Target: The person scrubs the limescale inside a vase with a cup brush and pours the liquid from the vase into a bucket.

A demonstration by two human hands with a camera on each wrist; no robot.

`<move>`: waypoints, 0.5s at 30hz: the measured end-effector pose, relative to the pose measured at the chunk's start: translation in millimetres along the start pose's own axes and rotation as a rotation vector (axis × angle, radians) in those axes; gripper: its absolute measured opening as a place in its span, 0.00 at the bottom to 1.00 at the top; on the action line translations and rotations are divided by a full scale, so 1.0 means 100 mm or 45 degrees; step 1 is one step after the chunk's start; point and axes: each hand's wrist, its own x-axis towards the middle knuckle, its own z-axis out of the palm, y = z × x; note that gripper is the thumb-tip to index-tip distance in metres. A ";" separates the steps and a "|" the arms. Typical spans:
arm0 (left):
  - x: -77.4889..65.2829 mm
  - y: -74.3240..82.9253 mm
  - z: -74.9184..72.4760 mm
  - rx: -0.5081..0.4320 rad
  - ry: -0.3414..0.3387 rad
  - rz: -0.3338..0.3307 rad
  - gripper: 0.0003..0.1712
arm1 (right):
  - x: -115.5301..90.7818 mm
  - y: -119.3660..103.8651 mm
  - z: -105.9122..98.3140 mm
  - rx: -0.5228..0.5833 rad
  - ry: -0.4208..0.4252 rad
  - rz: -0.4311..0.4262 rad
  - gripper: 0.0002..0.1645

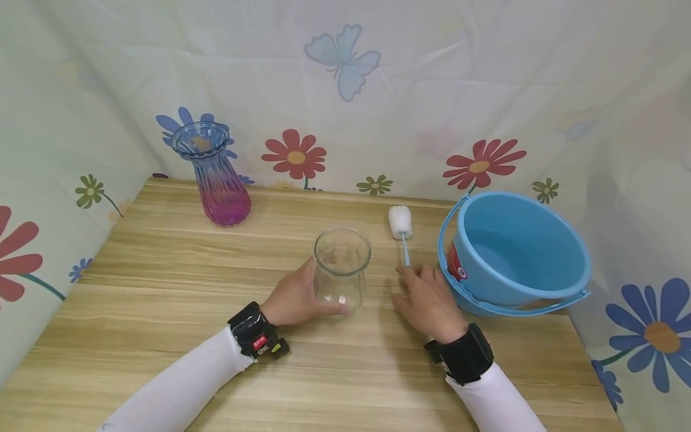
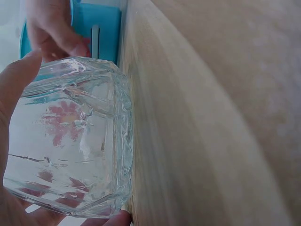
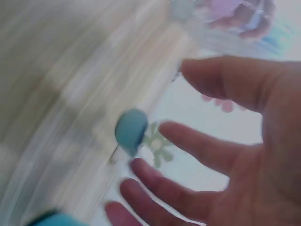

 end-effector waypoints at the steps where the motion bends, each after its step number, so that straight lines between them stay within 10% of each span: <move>1: 0.00 0.00 0.00 -0.001 -0.003 -0.002 0.66 | 0.00 -0.03 -0.01 0.010 0.031 -0.004 0.32; 7: 0.00 0.00 0.00 0.013 -0.009 -0.009 0.67 | 0.02 -0.20 -0.05 0.145 0.124 -0.085 0.39; 15: 0.00 0.00 -0.01 0.007 -0.006 0.019 0.67 | 0.10 -0.39 0.01 0.525 -0.039 -0.201 0.52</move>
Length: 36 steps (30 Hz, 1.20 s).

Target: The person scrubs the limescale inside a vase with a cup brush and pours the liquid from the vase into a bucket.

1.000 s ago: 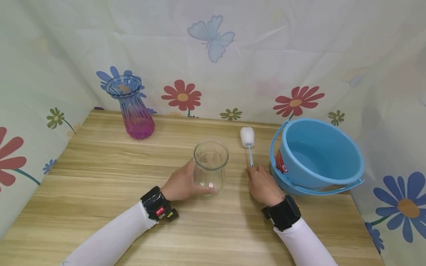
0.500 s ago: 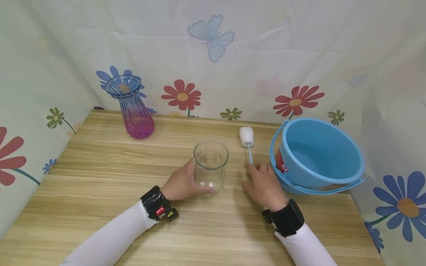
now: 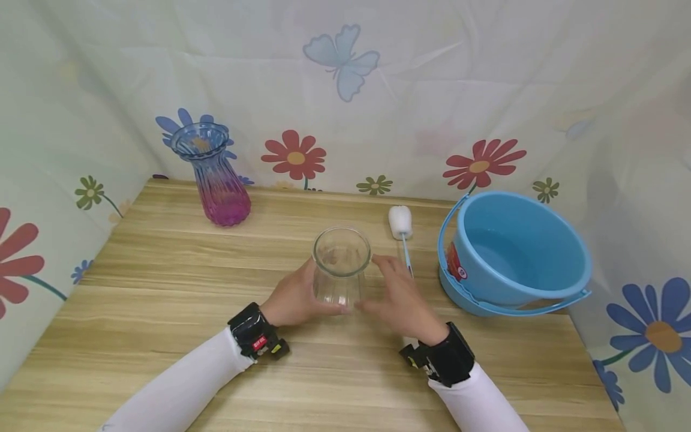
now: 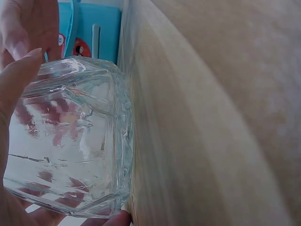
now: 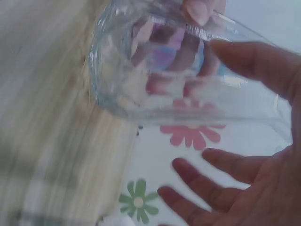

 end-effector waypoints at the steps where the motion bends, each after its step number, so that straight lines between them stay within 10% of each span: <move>1: 0.00 0.00 0.00 0.001 -0.001 0.000 0.67 | 0.01 -0.02 0.01 0.050 -0.016 -0.039 0.54; 7: 0.00 -0.01 0.01 0.024 -0.007 0.010 0.66 | 0.13 -0.22 0.07 0.328 -0.027 -0.237 0.60; 15: -0.01 -0.05 0.03 0.052 -0.003 0.045 0.67 | 0.23 -0.26 0.17 0.563 -0.058 -0.216 0.53; 36: 0.02 -0.08 0.03 0.072 0.051 0.075 0.65 | 0.30 -0.17 0.21 0.596 -0.119 -0.301 0.51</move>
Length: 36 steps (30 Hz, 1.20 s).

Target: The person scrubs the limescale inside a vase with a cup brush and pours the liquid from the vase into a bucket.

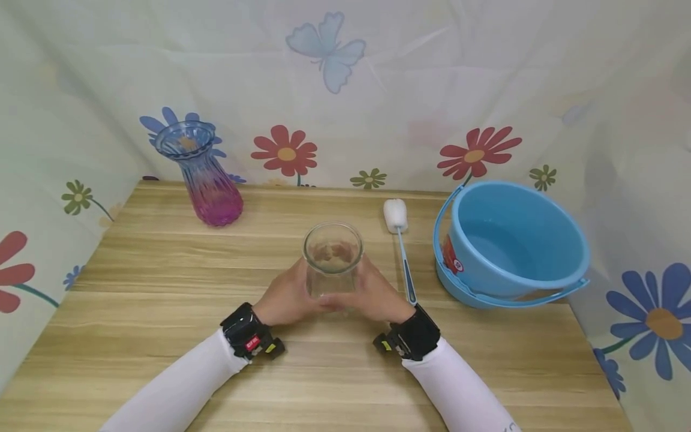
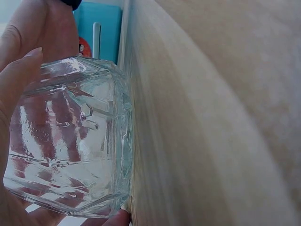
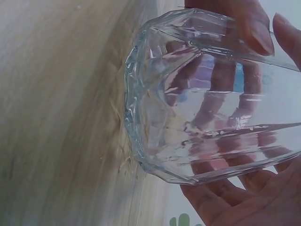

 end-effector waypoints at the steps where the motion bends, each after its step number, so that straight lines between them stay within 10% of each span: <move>1: 0.00 0.00 0.00 0.002 0.002 0.002 0.65 | 0.00 0.00 0.00 -0.004 0.002 0.002 0.51; 36: -0.01 0.00 -0.03 -0.094 -0.039 0.028 0.65 | 0.01 0.04 0.01 -0.035 0.028 0.055 0.50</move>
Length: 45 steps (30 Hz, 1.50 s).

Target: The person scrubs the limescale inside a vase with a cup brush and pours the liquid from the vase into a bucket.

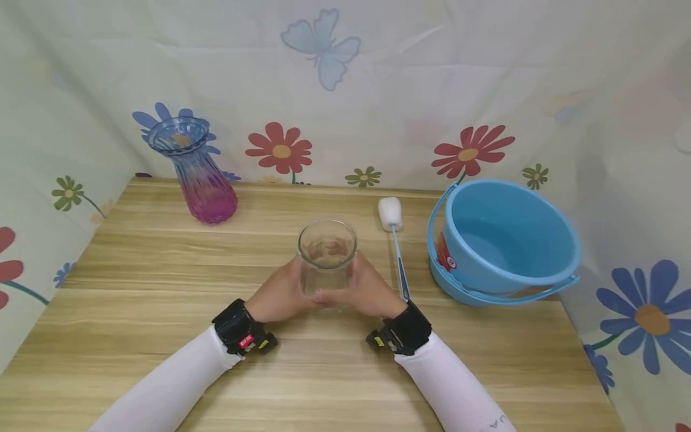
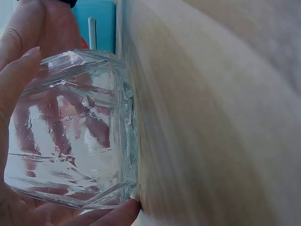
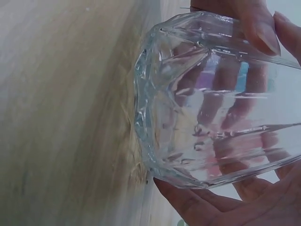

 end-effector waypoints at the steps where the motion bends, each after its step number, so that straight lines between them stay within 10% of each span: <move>1: 0.00 0.00 -0.01 0.000 -0.001 -0.005 0.65 | 0.01 0.00 0.01 0.007 0.005 0.004 0.50; 15: 0.10 -0.01 -0.10 -0.076 -0.013 0.001 0.63 | 0.04 -0.14 0.01 0.053 0.198 0.133 0.49; 22: 0.17 0.17 -0.16 -0.146 -0.003 -0.080 0.78 | 0.05 -0.23 -0.20 0.329 0.315 0.101 0.48; 31: 0.29 0.38 -0.21 -0.455 0.076 -0.043 0.77 | 0.09 -0.24 -0.39 0.426 0.514 -0.039 0.35; 45: 0.36 0.94 -0.30 -0.970 0.130 0.054 0.49 | 0.11 -0.40 -0.50 0.811 0.718 -0.264 0.29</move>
